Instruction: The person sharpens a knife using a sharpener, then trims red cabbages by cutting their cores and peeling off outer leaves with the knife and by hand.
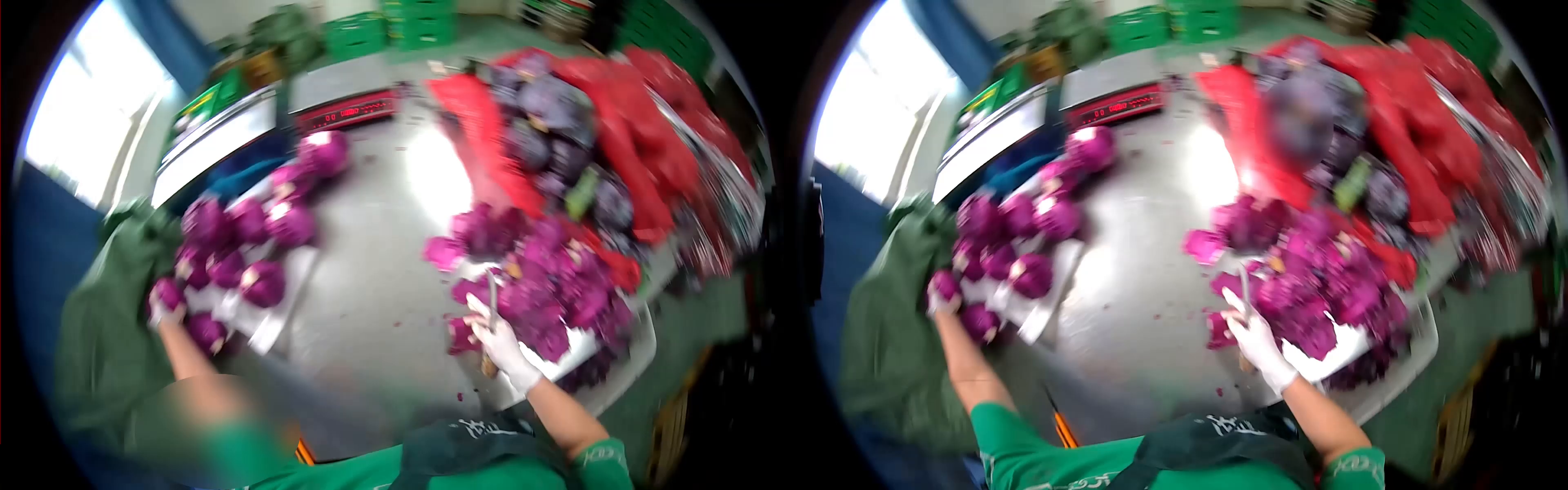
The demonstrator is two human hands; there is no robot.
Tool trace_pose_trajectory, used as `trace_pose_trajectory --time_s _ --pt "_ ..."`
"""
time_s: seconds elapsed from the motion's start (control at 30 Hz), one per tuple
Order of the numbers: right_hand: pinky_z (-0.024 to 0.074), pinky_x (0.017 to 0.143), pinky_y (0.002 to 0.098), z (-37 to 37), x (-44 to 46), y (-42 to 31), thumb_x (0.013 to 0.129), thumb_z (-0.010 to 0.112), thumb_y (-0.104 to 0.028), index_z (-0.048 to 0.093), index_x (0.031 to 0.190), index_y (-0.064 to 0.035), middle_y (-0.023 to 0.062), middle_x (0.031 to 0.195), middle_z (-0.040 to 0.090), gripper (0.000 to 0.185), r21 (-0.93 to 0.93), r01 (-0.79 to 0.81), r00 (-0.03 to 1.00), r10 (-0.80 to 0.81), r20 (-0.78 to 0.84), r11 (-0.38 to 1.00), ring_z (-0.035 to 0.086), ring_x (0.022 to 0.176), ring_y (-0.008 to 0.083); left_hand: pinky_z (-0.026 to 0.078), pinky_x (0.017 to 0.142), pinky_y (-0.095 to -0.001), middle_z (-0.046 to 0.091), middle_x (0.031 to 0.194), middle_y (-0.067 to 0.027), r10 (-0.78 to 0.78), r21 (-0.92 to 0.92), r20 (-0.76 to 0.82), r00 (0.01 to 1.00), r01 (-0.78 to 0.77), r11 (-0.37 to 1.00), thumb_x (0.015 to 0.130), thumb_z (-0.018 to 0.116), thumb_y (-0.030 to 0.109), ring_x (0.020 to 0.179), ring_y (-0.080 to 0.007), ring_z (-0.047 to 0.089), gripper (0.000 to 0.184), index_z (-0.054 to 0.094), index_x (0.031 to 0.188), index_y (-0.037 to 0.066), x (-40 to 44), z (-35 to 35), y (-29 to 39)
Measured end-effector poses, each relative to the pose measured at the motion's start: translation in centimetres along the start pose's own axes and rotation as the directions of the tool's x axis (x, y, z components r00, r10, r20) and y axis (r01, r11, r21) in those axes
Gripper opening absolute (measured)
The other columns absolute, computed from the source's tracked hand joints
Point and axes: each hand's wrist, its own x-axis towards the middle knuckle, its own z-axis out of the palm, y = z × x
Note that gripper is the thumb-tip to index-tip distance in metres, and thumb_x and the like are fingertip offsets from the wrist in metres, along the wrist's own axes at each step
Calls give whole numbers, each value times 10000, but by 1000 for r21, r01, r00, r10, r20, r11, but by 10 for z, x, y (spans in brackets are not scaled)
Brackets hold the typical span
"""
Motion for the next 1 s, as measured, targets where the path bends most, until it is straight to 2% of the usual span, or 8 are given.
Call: trace_pose_trajectory --time_s 0.07,0.23,0.3,0.37,0.5,0.63,0.87,1.0 --pt "534 856 279 -14 3 -7 968 466 -5 331 1506 -110 27 1553 331 565 145 32 994 -16 -107 989 536 1173 159 503 926 -390 593 1240 -76 -523 -797 414 745 574 187 793 716 524 1086 -273 574 688 549 1315 109 -6 -9 43" --pt "495 948 334 -40 21 -10 974 476 -27 180 1557 -299 -17 1632 121 708 450 80 966 42 -255 889 375 1387 229 226 1156 -532 328 1564 -53 -484 -568 466 741 670 478 761 595 739 1431 -277 293 980 377 1485 114 -24 -11 34" --pt "436 1007 423 -45 21 -8 968 492 -32 88 1557 -368 26 1632 136 789 481 65 966 66 -250 875 311 1430 249 375 1082 -456 471 1439 -160 -822 -535 -273 500 631 562 749 662 696 1280 -317 481 865 518 1319 60 -7 21 43" --pt "451 980 440 -52 18 -9 976 473 -43 90 1551 -395 20 1629 158 775 519 81 948 95 -303 851 284 1450 240 398 1071 -408 497 1381 -204 -351 178 -584 731 538 824 776 758 482 1223 -332 527 781 481 1339 17 -76 14 180" --pt "448 975 459 -86 1 2 985 459 -51 87 1544 -422 22 1620 186 767 523 137 918 90 -386 841 316 1432 240 305 1130 -425 434 1399 -205 699 -59 -114 706 -708 704 779 769 135 1354 -327 380 759 385 1412 -32 -180 110 329" --pt "468 958 436 -119 -27 15 986 475 -65 77 1545 -419 44 1620 177 772 526 183 894 81 -440 830 320 1430 248 225 1152 -533 88 1553 -336 732 -184 567 379 -808 560 454 924 513 1455 -470 97 1400 146 1548 116 -303 199 466" --pt "499 946 486 -215 -103 25 954 529 -133 35 1565 -305 77 1637 71 804 502 321 790 66 -609 803 237 1463 269 131 1034 -709 89 1559 -302 798 -294 500 337 -801 522 469 854 647 1453 -414 162 1409 91 1555 174 -416 308 615" --pt "547 863 446 -317 -162 71 880 649 -137 417 1352 -92 64 1279 491 528 372 407 438 180 -881 834 536 1117 209 72 1061 -714 -15 1576 -299 796 -458 445 410 -659 596 504 808 692 1486 -390 69 1376 72 1560 205 -502 306 665"
